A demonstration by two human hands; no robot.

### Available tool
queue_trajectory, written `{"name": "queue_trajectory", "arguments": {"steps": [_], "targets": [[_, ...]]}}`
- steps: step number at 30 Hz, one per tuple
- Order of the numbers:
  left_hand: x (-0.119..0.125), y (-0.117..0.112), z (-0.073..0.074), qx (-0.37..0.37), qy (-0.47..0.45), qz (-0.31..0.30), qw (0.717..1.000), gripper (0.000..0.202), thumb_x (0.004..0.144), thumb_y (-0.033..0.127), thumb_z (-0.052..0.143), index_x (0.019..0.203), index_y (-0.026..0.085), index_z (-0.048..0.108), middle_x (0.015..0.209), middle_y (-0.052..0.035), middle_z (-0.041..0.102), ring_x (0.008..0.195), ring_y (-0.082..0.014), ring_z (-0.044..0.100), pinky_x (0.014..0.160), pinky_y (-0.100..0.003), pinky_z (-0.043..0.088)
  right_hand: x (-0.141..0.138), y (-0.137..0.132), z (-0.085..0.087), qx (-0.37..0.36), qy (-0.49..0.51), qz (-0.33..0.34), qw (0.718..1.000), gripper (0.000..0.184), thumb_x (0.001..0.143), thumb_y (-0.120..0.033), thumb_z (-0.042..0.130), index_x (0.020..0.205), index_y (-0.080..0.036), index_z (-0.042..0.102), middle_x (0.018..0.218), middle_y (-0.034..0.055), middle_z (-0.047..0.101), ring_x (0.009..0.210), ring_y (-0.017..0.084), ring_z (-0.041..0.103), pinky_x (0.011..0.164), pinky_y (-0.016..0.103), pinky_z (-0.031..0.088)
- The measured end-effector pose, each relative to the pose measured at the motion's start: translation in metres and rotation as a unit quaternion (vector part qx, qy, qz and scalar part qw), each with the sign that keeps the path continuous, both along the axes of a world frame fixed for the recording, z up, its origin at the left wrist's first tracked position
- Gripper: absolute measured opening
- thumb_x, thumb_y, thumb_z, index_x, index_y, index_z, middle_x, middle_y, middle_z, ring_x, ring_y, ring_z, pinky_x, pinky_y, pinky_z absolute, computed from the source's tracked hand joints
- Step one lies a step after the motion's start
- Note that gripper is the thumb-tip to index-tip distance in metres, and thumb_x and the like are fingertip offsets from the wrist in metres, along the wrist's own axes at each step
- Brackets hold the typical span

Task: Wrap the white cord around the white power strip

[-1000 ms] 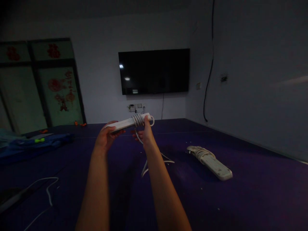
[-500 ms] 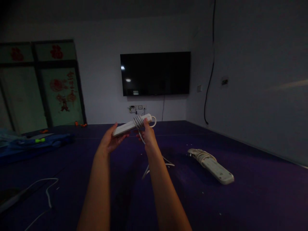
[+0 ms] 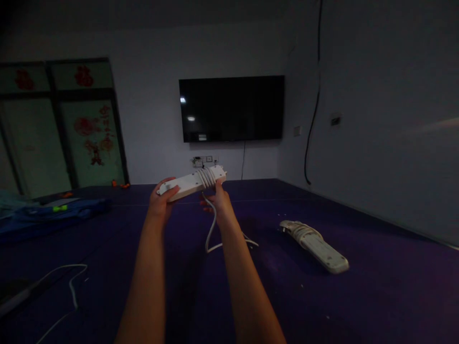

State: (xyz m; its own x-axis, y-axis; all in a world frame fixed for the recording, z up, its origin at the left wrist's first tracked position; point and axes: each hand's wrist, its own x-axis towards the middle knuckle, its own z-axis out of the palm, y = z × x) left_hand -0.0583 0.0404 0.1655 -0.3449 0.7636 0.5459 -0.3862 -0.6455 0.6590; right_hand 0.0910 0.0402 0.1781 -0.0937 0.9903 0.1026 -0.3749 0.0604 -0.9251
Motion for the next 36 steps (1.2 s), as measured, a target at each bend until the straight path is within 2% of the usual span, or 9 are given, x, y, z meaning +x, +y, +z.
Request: {"name": "queue_trajectory", "arguments": {"steps": [3,8,14,19,27,32,34,36], "targets": [[-0.007,0.003,-0.006,0.046,0.060,0.021,0.997,0.048,0.047,0.020,0.079,0.091,0.018,0.061,0.078,0.0015,0.060,0.069,-0.0089,0.056,0.063,-0.018,0.045,0.000,-0.005,0.003,-0.003,0.024,0.015,1.000,0.057,0.092,-0.053,0.017,0.110,-0.013,0.053,0.062,0.0060,0.066,0.039,0.009,0.050,0.035,0.017,0.034],[-0.016,0.001,-0.009,0.061,0.159,0.058,0.984,0.052,0.051,0.023,0.078,0.100,0.020,0.061,0.086,-0.0003,0.060,0.072,-0.0100,0.055,0.065,-0.020,0.045,-0.001,-0.006,0.004,0.006,0.043,0.025,0.999,0.076,0.080,-0.073,0.015,0.096,-0.012,0.059,0.061,0.0090,0.064,0.041,0.010,0.049,0.033,0.018,0.029],[-0.010,-0.008,-0.005,0.053,0.260,0.097,0.959,0.053,0.055,0.026,0.077,0.105,0.019,0.060,0.094,-0.0032,0.062,0.075,-0.0123,0.056,0.068,-0.023,0.045,0.000,0.001,-0.001,0.000,0.066,-0.007,0.998,0.059,0.079,-0.068,0.036,0.086,-0.015,0.059,0.056,0.0047,0.060,0.042,0.010,0.050,0.035,0.018,0.031],[-0.002,-0.007,-0.004,0.073,0.305,0.113,0.943,0.054,0.057,0.026,0.075,0.107,0.017,0.059,0.106,-0.0072,0.061,0.088,-0.0175,0.058,0.077,-0.029,0.045,0.004,0.006,-0.003,-0.012,0.109,-0.005,0.994,0.048,0.085,-0.059,0.038,0.076,-0.015,0.055,0.050,0.0010,0.054,0.038,0.008,0.047,0.031,0.017,0.028],[0.001,-0.006,-0.002,0.065,0.301,0.102,0.946,0.060,0.058,0.027,0.075,0.114,0.018,0.055,0.110,-0.0091,0.060,0.092,-0.0197,0.058,0.081,-0.032,0.046,0.007,0.009,-0.002,0.005,0.132,-0.015,0.991,0.044,0.086,-0.055,0.039,0.074,-0.015,0.053,0.047,-0.0007,0.052,0.035,0.008,0.046,0.030,0.016,0.029],[0.007,-0.002,-0.002,0.006,0.257,0.104,0.961,0.070,0.055,0.026,0.078,0.119,0.019,0.051,0.105,-0.0084,0.060,0.090,-0.0188,0.058,0.079,-0.031,0.048,0.007,0.011,-0.003,0.032,0.137,-0.065,0.988,0.038,0.083,-0.051,0.048,0.075,-0.015,0.055,0.050,-0.0012,0.055,0.037,0.007,0.048,0.031,0.015,0.033],[0.010,-0.001,-0.002,-0.049,0.219,0.066,0.972,0.070,0.056,0.033,0.078,0.119,0.020,0.051,0.106,-0.0090,0.059,0.086,-0.0187,0.060,0.073,-0.030,0.051,0.007,0.012,-0.004,0.044,0.135,-0.081,0.986,0.035,0.082,-0.049,0.052,0.075,-0.015,0.055,0.052,-0.0016,0.056,0.038,0.006,0.048,0.031,0.015,0.033],[0.013,0.000,-0.002,-0.107,0.173,0.004,0.979,0.067,0.059,0.044,0.075,0.117,0.020,0.052,0.101,-0.0090,0.061,0.077,-0.0183,0.062,0.064,-0.031,0.053,0.006,0.012,-0.004,0.051,0.129,-0.094,0.986,0.034,0.080,-0.047,0.055,0.075,-0.014,0.055,0.051,-0.0022,0.055,0.038,0.006,0.048,0.031,0.016,0.033]]}}
